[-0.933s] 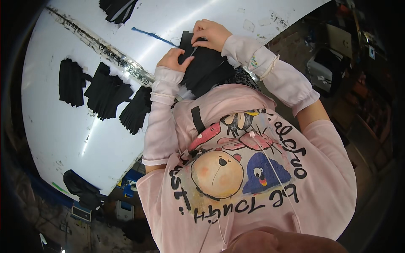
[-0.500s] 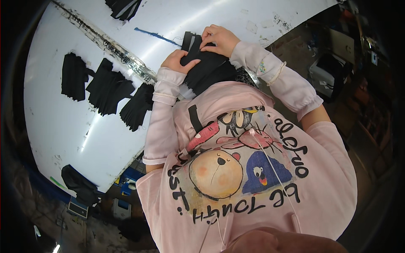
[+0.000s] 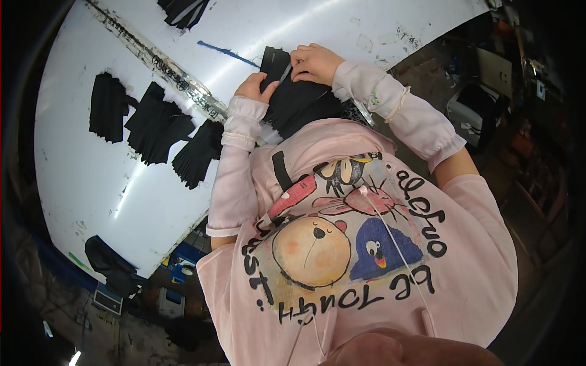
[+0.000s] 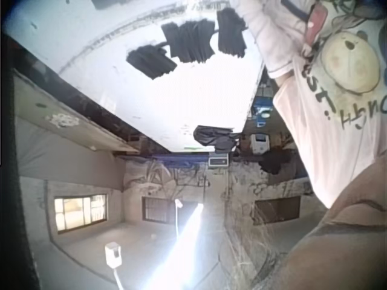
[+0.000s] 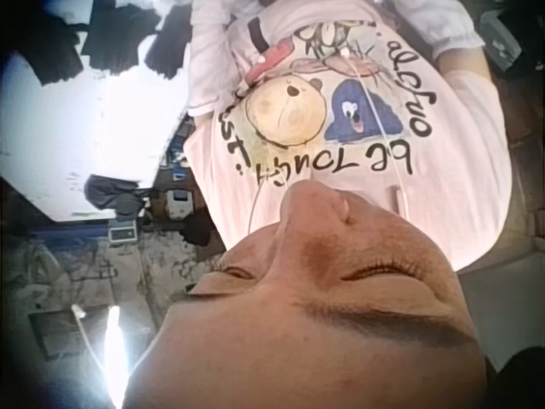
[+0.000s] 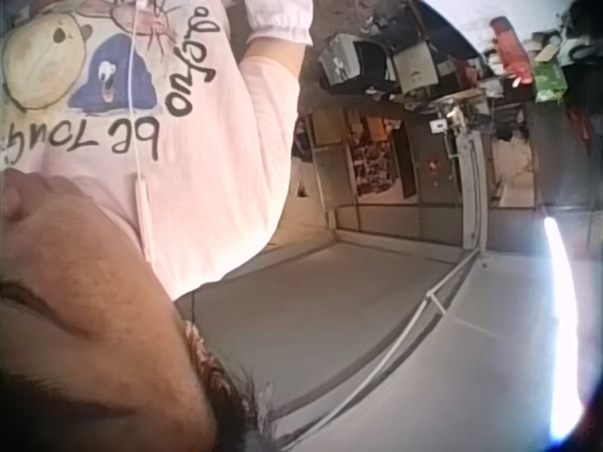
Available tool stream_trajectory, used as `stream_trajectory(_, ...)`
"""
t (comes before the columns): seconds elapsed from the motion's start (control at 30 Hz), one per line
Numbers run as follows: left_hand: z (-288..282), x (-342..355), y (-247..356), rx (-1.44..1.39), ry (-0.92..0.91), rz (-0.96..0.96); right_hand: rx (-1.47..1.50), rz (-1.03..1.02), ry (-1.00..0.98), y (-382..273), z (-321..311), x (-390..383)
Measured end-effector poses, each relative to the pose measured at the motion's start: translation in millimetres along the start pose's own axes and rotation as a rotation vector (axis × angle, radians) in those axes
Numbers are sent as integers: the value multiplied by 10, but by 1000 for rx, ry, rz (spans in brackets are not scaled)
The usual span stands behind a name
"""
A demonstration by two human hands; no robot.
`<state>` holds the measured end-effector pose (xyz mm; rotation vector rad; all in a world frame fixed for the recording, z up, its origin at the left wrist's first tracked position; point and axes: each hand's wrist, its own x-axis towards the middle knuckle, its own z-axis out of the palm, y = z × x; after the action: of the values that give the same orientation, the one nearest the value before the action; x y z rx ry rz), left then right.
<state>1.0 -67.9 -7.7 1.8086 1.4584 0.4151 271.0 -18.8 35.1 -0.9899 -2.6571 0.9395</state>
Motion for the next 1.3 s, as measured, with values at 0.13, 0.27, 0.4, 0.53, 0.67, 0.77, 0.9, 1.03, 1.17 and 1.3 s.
stream_trajectory(0.13, -108, 19, 175, 28, -45, 29, -58, 49, 79, -18, 49, 116)
stream_trajectory(0.27, -70, 11, 114, 126, -11, 52, -16, 19, 234, -125, -20, 136)
stream_trajectory(0.4, 14, 3, 11, 95, 55, 2, 46, -50, -24, -71, -120, -43)
stream_trajectory(0.53, -44, 7, 64, 53, -18, 11, 16, -44, -26, -17, -72, -63)
stream_trajectory(0.67, -164, 30, 287, 77, -77, 51, 4, 11, 94, 65, 24, 14)
stream_trajectory(0.77, -135, 15, 210, 108, -69, 54, -5, 34, 213, -34, -16, 98)
stream_trajectory(0.9, 30, 9, -17, 106, 73, 3, -2, -61, 100, -46, -78, 24)
stream_trajectory(1.03, -32, 15, 63, 90, 2, -8, -56, -103, 39, 44, -15, -3)
stream_trajectory(1.17, -161, 49, 332, 166, -100, 32, -54, -37, 131, 51, 23, 82)
stream_trajectory(1.3, -51, 21, 97, 168, -1, 23, 22, -34, 180, -79, -115, 97)
